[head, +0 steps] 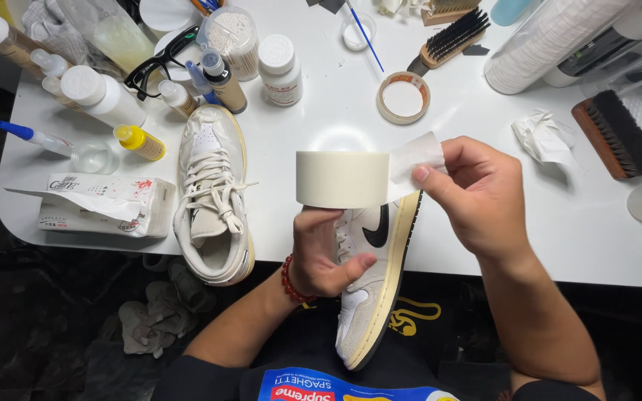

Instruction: The person holds a white sneaker and applies wide masking tape over its fabric upper, pressing and smoothing the tape around the shoe body and along the sole edge. They rotate the shoe to tape different sides, then pick up a red utility knife from the table.

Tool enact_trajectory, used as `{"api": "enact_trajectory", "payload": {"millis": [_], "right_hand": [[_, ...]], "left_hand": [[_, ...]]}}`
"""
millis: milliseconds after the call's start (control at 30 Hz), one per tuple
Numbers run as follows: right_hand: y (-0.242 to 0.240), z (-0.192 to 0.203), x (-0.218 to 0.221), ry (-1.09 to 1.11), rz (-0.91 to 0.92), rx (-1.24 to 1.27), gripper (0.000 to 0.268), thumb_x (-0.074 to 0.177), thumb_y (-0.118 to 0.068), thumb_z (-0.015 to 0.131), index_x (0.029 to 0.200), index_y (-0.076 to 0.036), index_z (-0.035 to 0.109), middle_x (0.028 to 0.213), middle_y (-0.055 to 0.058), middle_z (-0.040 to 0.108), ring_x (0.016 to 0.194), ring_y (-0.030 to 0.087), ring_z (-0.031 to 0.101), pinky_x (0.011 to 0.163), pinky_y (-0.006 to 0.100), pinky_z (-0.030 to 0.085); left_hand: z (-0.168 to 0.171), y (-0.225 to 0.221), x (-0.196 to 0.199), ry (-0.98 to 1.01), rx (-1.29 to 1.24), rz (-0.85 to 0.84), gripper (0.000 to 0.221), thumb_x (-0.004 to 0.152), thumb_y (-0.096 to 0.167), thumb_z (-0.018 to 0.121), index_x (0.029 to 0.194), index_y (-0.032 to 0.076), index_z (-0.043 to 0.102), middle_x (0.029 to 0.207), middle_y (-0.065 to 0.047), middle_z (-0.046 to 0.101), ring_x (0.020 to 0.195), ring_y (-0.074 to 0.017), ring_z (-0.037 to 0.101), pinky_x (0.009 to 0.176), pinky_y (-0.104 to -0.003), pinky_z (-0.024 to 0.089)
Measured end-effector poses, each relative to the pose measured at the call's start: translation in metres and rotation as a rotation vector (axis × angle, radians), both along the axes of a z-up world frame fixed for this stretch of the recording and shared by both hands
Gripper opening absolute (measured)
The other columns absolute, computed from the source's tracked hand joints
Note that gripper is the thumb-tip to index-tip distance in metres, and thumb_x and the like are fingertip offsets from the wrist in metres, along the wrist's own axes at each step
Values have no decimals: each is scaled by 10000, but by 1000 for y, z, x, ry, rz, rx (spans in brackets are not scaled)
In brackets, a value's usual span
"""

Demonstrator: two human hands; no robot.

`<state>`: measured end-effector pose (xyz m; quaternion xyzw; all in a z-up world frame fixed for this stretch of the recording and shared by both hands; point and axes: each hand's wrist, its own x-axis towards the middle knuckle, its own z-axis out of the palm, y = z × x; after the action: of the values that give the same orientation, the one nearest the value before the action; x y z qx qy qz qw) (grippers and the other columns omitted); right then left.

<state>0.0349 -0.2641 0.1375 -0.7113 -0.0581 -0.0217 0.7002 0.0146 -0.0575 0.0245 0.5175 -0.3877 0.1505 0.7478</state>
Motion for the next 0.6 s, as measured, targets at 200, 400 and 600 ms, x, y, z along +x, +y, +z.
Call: {"api": "enact_trajectory", "payload": {"millis": [200, 400, 600], "right_hand": [[-5, 27, 10, -172, 97, -83, 118, 1016, -24, 714, 1082, 65, 674, 957, 115, 731, 851, 96, 673, 823, 256, 560], [-12, 66, 8, -354, 160, -152, 95, 987, -43, 677, 1009, 36, 631, 1047, 125, 711, 932, 140, 707, 865, 256, 596], [-23, 62, -7, -305, 328, -284, 47, 951, -8, 662, 960, 33, 641, 983, 150, 734, 840, 155, 703, 745, 247, 578]], "left_hand": [[35, 10, -8, -270, 305, 337, 569, 838, 85, 751, 1339, 90, 483, 1410, -236, 499, 1333, -452, 523, 1140, -546, 483], [34, 28, -1, -163, 123, 543, 363, 919, 76, 678, 1260, 65, 552, 1095, -87, 688, 1020, -209, 673, 875, -331, 561], [114, 13, 23, 171, 272, 221, 341, 959, 119, 713, 1268, 11, 618, 1187, -124, 706, 1140, -207, 709, 1043, -305, 557]]}}
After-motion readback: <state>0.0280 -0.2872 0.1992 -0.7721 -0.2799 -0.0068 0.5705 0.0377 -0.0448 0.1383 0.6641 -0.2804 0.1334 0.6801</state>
